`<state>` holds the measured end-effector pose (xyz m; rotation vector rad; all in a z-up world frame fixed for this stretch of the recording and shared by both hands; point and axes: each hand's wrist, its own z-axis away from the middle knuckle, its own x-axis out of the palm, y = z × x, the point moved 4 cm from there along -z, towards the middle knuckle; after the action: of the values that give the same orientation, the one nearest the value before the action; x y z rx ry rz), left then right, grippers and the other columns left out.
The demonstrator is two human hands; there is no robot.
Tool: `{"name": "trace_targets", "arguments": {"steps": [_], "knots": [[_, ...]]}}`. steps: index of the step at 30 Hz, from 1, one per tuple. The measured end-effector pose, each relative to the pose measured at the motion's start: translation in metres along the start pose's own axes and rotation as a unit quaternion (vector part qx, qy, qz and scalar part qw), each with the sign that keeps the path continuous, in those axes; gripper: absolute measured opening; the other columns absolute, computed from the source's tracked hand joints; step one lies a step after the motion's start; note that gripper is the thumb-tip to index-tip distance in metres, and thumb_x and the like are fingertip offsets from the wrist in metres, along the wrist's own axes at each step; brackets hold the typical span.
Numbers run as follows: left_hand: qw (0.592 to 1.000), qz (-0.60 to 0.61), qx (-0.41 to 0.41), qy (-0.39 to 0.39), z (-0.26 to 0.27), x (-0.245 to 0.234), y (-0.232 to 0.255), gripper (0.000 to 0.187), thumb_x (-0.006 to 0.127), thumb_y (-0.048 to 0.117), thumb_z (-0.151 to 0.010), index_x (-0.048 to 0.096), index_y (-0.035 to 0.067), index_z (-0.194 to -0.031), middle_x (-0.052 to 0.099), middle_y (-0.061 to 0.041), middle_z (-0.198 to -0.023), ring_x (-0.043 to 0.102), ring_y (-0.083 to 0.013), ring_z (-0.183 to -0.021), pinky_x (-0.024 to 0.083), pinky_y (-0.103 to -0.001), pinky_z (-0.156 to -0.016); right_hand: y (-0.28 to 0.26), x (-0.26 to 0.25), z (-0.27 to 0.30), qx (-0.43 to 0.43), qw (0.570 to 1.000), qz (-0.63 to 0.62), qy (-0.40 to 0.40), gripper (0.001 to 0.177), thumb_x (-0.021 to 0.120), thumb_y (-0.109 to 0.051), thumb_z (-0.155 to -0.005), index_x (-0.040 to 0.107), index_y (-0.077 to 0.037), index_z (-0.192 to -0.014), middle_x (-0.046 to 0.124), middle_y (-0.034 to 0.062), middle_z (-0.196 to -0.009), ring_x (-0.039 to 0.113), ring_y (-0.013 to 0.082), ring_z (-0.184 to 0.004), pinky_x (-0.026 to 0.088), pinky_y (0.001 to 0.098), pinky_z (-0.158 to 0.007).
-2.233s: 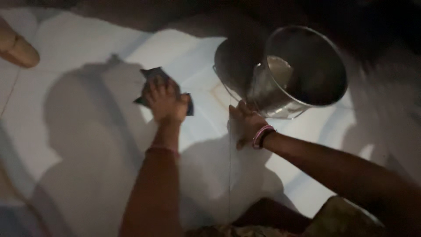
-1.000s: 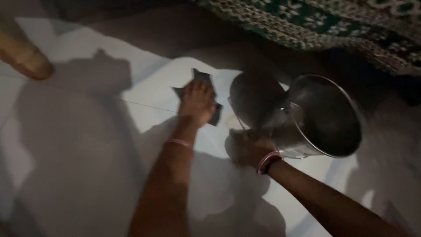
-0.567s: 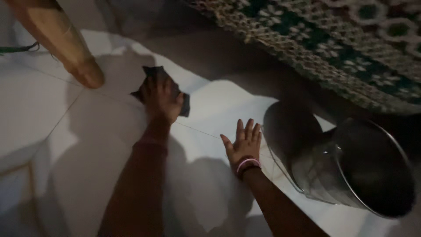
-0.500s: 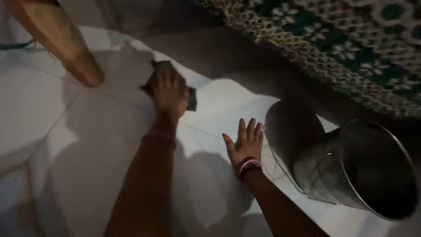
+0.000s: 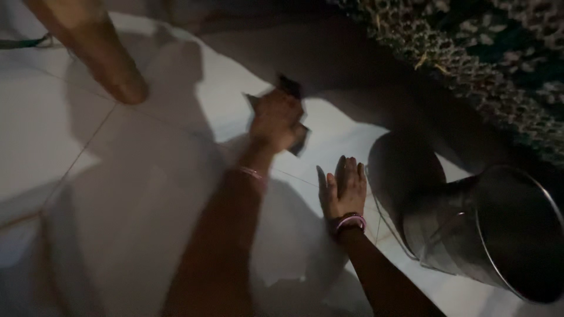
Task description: The person wipes a tiled floor with a dark cloth, then dips the cloth into a metal bucket of water to rinse and wring it out. They resume wiping the floor with the damp cloth.
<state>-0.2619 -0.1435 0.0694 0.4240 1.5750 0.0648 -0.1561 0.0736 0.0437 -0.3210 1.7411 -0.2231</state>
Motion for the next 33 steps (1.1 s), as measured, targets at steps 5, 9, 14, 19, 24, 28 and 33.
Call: {"name": "trace_targets", "arguments": {"steps": [5, 9, 14, 19, 24, 28, 33], "knots": [[0.965, -0.032, -0.184, 0.182, 0.004, -0.011, -0.099, 0.062, 0.055, 0.041, -0.092, 0.053, 0.005, -0.143, 0.051, -0.019, -0.141, 0.045, -0.0363, -0.129, 0.036, -0.053, -0.104, -0.008, -0.001, -0.001, -0.019, 0.998, 0.056, 0.001, 0.079, 0.035, -0.056, -0.1, 0.034, 0.0, -0.156, 0.028, 0.0228, -0.166, 0.014, 0.0382, -0.156, 0.011, 0.0483, -0.127], [0.959, -0.07, -0.189, 0.196, -0.033, 0.003, -0.07, 0.061, 0.054, 0.046, -0.091, 0.058, 0.01, -0.139, 0.052, -0.016, -0.145, 0.044, -0.035, -0.134, 0.033, -0.055, -0.108, -0.008, -0.002, 0.0, 0.002, 1.0, 0.031, -0.001, 0.076, 0.039, -0.049, -0.098, 0.039, 0.001, -0.154, 0.03, 0.0235, -0.164, 0.016, 0.0396, -0.156, 0.012, 0.0487, -0.126], [0.998, -0.056, 0.005, 0.021, -0.061, 0.041, 0.07, 0.055, 0.055, 0.047, -0.094, 0.062, 0.014, -0.138, 0.053, -0.011, -0.146, 0.042, -0.0315, -0.138, 0.03, -0.052, -0.116, -0.004, 0.0, 0.002, -0.024, 0.998, 0.045, 0.025, 0.073, 0.04, -0.048, -0.099, 0.043, 0.003, -0.15, 0.033, 0.0233, -0.164, 0.019, 0.0401, -0.156, 0.014, 0.0473, -0.128], [0.989, 0.037, 0.11, 0.092, -0.062, 0.053, 0.111, 0.04, 0.06, 0.038, -0.082, 0.073, 0.028, -0.119, 0.054, -0.002, -0.147, 0.039, -0.0265, -0.146, 0.028, -0.052, -0.119, -0.008, 0.001, 0.003, -0.042, 0.997, 0.063, 0.03, 0.068, 0.039, -0.045, -0.104, 0.043, 0.003, -0.152, 0.034, 0.024, -0.162, 0.021, 0.0406, -0.157, 0.014, 0.0482, -0.13], [0.979, 0.183, -0.062, 0.058, -0.062, 0.04, -0.014, 0.038, 0.055, 0.029, -0.089, 0.072, 0.024, -0.122, 0.061, 0.002, -0.145, 0.049, -0.0232, -0.138, 0.039, -0.045, -0.116, -0.011, -0.005, 0.001, -0.006, 0.999, 0.046, 0.004, 0.072, 0.039, -0.047, -0.103, 0.039, 0.004, -0.153, 0.031, 0.0234, -0.163, 0.017, 0.0386, -0.154, 0.013, 0.05, -0.126], [0.972, 0.046, -0.177, 0.15, -0.03, 0.009, -0.129, 0.039, 0.057, 0.031, -0.089, 0.072, 0.021, -0.124, 0.061, 0.0, -0.145, 0.05, -0.0243, -0.137, 0.038, -0.045, -0.117, -0.015, -0.009, 0.001, 0.009, 0.999, 0.032, -0.001, 0.075, 0.04, -0.048, -0.096, 0.04, 0.001, -0.153, 0.03, 0.0213, -0.164, 0.015, 0.0376, -0.155, 0.014, 0.048, -0.126], [0.942, -0.045, -0.257, 0.21, -0.015, 0.003, -0.17, 0.04, 0.06, 0.033, -0.09, 0.072, 0.017, -0.126, 0.062, -0.003, -0.144, 0.05, -0.0257, -0.137, 0.037, -0.045, -0.119, -0.012, -0.004, -0.003, 0.003, 0.997, 0.072, -0.01, 0.073, 0.039, -0.046, -0.099, 0.037, 0.002, -0.155, 0.029, 0.0225, -0.165, 0.013, 0.0387, -0.157, 0.012, 0.0481, -0.128]]}}
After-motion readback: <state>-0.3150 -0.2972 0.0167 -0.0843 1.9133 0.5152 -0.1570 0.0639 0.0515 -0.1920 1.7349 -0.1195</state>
